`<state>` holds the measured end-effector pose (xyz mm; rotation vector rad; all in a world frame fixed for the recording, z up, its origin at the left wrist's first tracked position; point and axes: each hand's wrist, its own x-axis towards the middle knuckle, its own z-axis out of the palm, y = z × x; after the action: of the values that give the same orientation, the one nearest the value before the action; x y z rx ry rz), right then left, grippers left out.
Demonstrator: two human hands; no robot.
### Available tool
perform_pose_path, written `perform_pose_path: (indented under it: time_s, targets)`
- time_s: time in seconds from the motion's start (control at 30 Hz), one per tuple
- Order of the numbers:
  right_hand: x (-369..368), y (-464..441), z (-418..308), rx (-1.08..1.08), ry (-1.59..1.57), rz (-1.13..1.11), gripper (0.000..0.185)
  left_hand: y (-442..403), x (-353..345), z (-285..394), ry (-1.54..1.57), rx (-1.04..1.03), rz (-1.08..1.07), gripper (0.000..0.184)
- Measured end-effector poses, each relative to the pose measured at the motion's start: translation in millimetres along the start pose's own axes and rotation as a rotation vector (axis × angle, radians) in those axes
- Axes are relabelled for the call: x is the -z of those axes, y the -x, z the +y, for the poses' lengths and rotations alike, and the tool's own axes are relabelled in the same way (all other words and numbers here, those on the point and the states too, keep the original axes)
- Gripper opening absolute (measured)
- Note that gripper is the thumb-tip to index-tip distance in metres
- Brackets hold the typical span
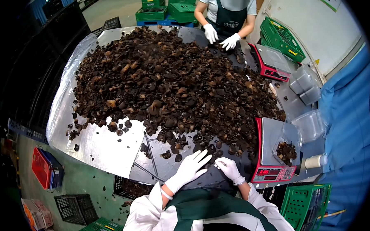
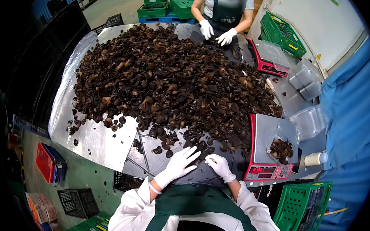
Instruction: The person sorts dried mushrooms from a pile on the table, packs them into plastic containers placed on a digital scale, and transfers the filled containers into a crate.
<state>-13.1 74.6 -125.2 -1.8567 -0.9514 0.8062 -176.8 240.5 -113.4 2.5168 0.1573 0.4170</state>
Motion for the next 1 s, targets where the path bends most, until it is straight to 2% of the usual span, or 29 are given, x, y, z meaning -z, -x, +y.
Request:
perform_pose_path:
  time_s: [0.1, 0.17, 0.2, 0.23, 0.3, 0.4, 0.5, 0.57, 0.67, 0.73, 0.77, 0.83, 0.9, 1.0]
  targets:
    - [4, 1, 0, -0.04, -0.044, 0.002, 0.012, 20, 12, 1, -0.073, -0.036, -0.023, 0.058]
    - [7, -3, -13, 0.117, 0.168, 0.236, 0.011, 42, 18, -10, -0.055, 0.033, 0.05, 0.053]
    - [8, -5, -24, 0.145, 0.188, 0.277, 0.011, 53, 16, -14, -0.032, 0.116, 0.12, 0.052]
    - [9, -9, -33, 0.089, 0.153, 0.237, 0.021, 64, 16, -17, -0.011, 0.197, 0.185, 0.051]
    - [6, -23, -51, 0.285, 0.299, 0.189, 0.043, 73, 14, -16, -0.078, 0.279, 0.174, 0.054]
    - [-17, -36, -47, 0.403, 0.746, 0.014, 0.068, 74, 11, -5, -0.123, 0.256, 0.092, 0.052]
    - [-36, -22, -32, 0.527, 0.835, -0.129, 0.06, 83, 3, -2, -0.105, 0.165, 0.006, 0.045]
    - [-29, -3, -33, 0.534, 0.888, -0.201, 0.054, 90, 7, 0, -0.117, 0.159, 0.016, 0.039]
    - [-8, 12, -30, 0.586, 0.728, -0.138, 0.04, 102, 12, -5, -0.038, 0.158, 0.168, 0.03]
    - [6, 9, -32, 0.547, 0.568, -0.017, 0.026, 100, 14, -5, 0.022, 0.268, 0.235, 0.04]
    - [9, 5, -32, 0.54, 0.569, -0.016, 0.026, 96, 15, -5, 0.049, 0.331, 0.267, 0.044]
    - [15, -4, -32, 0.401, 0.457, 0.231, 0.02, 85, 11, -7, 0.112, 0.315, 0.286, 0.052]
    - [15, -20, -33, 0.334, 0.353, 0.29, 0.028, 70, 9, 0, 0.089, 0.287, 0.214, 0.053]
    - [-4, -31, -20, 0.389, 0.597, 0.256, 0.036, 58, -3, -1, -0.017, 0.135, 0.105, 0.046]
